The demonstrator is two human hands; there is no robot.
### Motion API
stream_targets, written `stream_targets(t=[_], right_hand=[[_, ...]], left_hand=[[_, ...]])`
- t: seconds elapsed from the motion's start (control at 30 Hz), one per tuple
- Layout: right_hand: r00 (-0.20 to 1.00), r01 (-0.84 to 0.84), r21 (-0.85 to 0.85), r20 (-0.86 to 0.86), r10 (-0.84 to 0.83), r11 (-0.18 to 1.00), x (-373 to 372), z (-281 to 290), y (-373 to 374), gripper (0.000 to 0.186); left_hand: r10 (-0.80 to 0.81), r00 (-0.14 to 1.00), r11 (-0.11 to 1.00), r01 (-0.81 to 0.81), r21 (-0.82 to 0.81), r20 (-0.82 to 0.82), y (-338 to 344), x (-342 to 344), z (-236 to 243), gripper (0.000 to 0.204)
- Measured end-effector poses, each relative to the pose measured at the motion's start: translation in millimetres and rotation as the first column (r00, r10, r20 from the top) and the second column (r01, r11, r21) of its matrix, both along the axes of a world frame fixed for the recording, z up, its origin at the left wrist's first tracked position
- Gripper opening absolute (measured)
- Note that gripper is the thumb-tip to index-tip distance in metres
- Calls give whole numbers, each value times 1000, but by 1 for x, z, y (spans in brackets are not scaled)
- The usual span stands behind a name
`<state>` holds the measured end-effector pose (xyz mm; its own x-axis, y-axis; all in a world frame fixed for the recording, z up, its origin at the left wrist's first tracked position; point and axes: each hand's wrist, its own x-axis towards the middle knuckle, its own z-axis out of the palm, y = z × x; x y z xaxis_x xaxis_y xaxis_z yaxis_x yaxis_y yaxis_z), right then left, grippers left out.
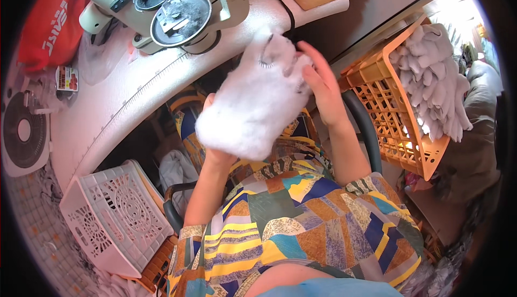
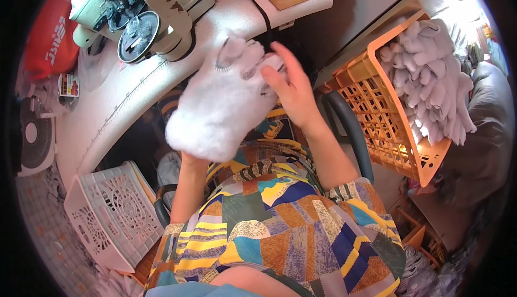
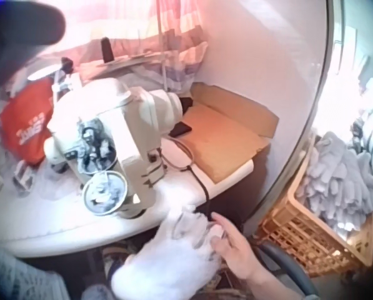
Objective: Sew and turn fabric gloves inside out using an industrial sewing machine.
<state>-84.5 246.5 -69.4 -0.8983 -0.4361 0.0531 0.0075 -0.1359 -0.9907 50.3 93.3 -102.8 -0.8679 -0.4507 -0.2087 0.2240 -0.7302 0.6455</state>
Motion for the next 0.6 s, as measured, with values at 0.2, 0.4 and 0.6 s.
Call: stream_targets(t=[0.2, 0.4, 0.6], right_hand=[[864, -143, -416, 390, 318, 898, -21, -1, -6, 18], [905, -191, -357, 296, 304, 914, -16, 0, -16, 12], [829, -280, -366, 374, 416, 887, -1, 16, -33, 11]], left_hand=[[-93, 995, 937, 98, -337, 31, -36, 22, -11, 13], [477, 867, -51, -139, -989, -147, -38, 24, 31, 20], [141, 960, -237, -204, -950, -241, -14, -27, 46, 23]])
